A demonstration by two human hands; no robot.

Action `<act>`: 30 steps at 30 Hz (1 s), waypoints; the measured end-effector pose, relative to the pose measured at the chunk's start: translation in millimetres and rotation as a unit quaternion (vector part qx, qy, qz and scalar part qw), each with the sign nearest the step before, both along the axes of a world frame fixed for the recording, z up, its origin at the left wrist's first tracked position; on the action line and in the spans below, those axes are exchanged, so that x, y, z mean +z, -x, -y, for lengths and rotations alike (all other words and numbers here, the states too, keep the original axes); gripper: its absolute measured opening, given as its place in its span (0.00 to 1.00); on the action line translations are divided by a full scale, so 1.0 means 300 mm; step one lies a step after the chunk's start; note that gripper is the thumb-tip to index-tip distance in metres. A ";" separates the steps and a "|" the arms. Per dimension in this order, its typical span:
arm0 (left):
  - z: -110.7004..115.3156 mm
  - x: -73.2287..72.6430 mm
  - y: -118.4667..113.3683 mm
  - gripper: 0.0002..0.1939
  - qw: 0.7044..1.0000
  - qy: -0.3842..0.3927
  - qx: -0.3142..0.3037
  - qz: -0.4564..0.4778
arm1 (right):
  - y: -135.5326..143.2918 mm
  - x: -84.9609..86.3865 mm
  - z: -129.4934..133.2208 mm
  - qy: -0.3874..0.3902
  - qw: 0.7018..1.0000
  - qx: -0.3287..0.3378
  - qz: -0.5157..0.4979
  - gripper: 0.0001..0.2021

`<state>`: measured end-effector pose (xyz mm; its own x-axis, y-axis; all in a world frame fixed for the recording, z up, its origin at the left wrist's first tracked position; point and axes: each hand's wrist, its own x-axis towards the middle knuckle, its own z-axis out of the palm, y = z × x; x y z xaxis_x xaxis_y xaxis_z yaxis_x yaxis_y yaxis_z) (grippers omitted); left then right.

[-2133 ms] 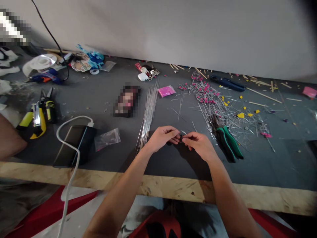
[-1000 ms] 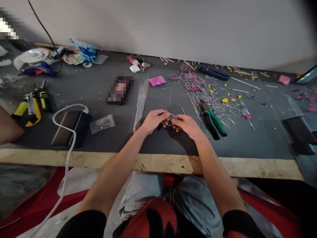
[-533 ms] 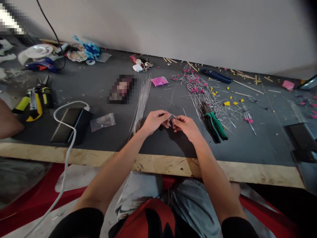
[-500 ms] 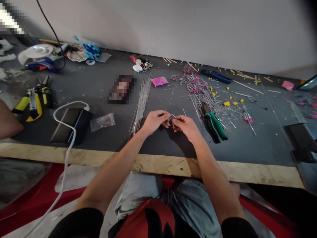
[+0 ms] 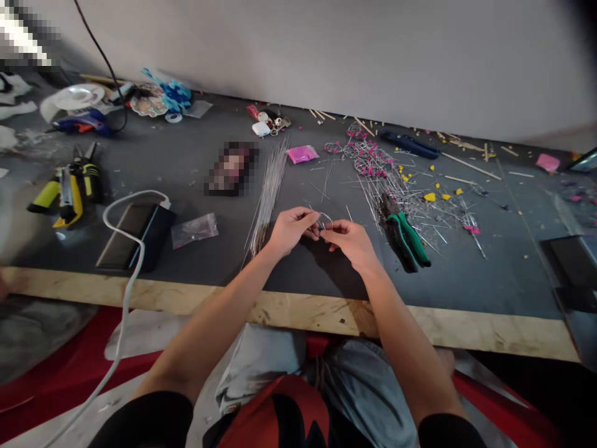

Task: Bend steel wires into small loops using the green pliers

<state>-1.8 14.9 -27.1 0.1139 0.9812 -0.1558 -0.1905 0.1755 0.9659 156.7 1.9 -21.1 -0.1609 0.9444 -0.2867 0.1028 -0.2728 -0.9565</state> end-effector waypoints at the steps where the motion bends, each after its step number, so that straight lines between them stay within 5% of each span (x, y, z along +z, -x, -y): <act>1: 0.000 -0.001 0.000 0.12 1.000 -0.001 -0.001 -0.001 | 0.001 -0.001 0.000 0.000 1.000 -0.001 0.002 0.14; 30: 0.005 0.002 0.001 0.13 1.000 0.005 -0.010 0.004 | -0.007 -0.006 -0.009 0.054 0.993 -0.022 -0.102 0.14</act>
<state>-2.2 13.5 -26.4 0.1342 0.9770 -0.1654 -0.1954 0.1898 0.9622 158.9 4.5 -23.0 -0.1844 0.9174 -0.3528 -0.1046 -0.3752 -0.9210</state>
